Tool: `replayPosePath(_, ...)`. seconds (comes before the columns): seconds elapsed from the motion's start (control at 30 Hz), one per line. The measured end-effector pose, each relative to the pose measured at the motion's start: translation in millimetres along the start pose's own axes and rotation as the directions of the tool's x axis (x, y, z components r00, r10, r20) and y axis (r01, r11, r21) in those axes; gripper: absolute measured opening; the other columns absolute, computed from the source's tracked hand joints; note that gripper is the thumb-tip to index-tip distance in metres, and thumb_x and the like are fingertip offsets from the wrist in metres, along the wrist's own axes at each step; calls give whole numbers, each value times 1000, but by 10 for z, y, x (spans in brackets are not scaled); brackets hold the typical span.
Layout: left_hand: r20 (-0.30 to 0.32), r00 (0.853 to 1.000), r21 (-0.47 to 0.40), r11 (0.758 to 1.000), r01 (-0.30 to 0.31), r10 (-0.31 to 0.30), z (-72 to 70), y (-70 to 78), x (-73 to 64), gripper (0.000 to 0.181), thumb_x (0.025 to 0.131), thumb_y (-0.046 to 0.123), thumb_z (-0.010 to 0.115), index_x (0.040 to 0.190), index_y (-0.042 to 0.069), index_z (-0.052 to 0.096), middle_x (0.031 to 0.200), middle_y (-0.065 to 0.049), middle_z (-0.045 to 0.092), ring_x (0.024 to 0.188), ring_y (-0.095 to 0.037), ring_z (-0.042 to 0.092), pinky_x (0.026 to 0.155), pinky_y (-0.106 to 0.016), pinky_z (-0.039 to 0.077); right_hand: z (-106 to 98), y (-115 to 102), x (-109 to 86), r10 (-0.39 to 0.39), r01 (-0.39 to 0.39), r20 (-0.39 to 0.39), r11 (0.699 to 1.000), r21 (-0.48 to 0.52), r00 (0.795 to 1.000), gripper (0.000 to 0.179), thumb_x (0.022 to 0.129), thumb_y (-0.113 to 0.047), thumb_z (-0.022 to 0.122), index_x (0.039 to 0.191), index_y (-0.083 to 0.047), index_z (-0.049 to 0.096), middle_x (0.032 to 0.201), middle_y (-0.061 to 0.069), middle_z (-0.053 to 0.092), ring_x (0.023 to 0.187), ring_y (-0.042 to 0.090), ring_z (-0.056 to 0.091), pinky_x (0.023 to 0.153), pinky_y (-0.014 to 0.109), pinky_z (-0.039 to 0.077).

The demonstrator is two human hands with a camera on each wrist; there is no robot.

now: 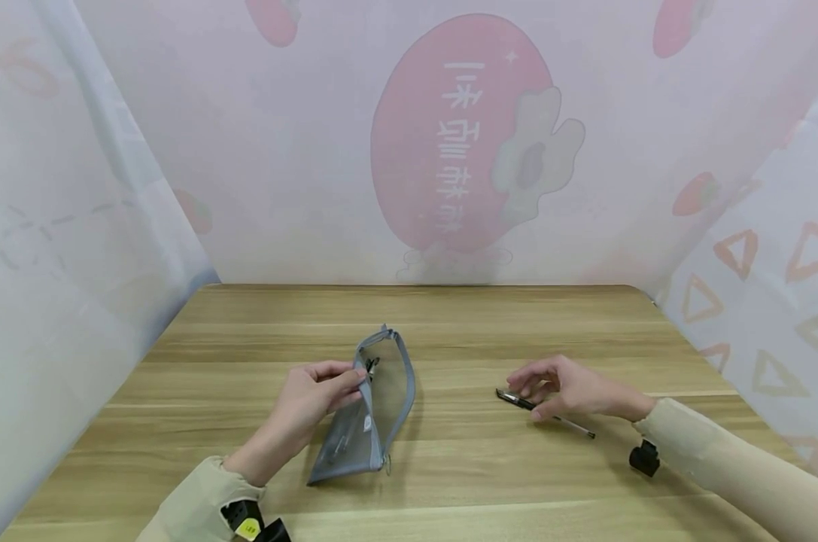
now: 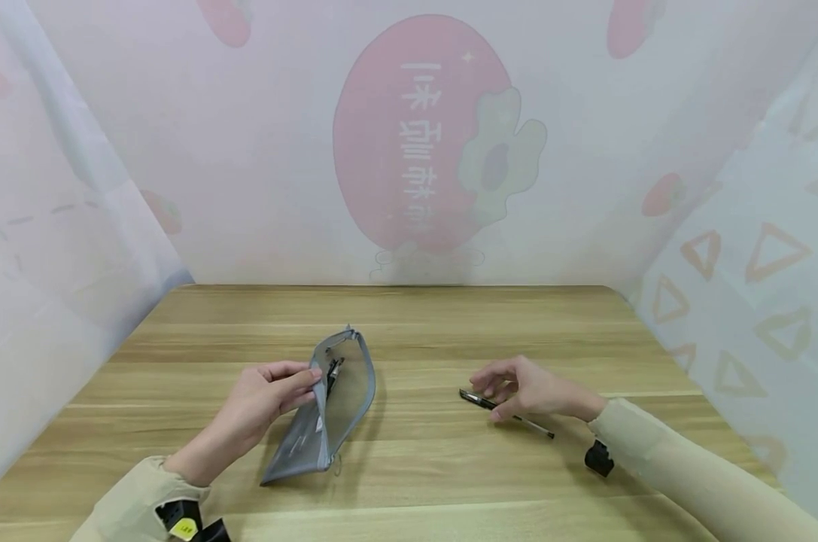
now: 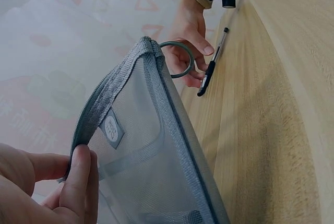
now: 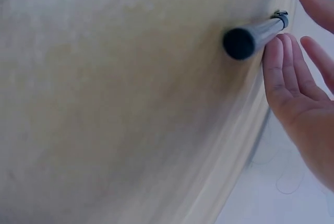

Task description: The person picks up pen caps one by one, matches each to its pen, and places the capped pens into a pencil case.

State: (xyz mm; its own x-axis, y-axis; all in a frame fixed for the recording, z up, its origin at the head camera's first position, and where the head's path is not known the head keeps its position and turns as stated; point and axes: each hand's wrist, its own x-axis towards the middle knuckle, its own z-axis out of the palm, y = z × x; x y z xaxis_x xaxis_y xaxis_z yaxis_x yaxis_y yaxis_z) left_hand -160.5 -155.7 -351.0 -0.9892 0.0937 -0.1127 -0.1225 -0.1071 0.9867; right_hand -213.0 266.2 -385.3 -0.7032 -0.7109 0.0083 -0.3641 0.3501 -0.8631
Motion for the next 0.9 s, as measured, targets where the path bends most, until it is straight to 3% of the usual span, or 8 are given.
replayPosePath(0.23, 2, 1000, -6, 1000, -2, 2, 9, 5, -7, 33, 89, 1, 72, 116, -13, 63, 106, -19, 66, 88, -19, 69, 80, -28, 57, 28, 28, 9, 39, -40, -43, 999, -21, 998, 48, 79, -1, 81, 122, 5, 62, 115, 17, 64, 99, 35, 60, 82, 37, 56)
replayPosePath(0.73, -1, 1000, -13, 1000, 2, -3, 4, 3, -10, 30, 88, 1, 72, 114, -12, 65, 105, -19, 67, 88, -19, 69, 79, -28, 57, 40, -23, 46, 7, -6, 1, 990, -138, 1000, 28, 81, 2, 78, 108, -4, 72, 99, 6, 69, 86, 25, 65, 74, 33, 57)
replayPosePath(0.9, 1, 1000, -7, 1000, 1, -1, 2, 4, -13, 31, 89, 1, 72, 115, -13, 64, 106, -20, 66, 88, -20, 69, 79, -28, 57, 35, -66, 87, -84, 85, 13, 983, -163, 996, 24, 83, 3, 76, 106, -4, 75, 99, 6, 70, 86, 24, 65, 74, 34, 58)
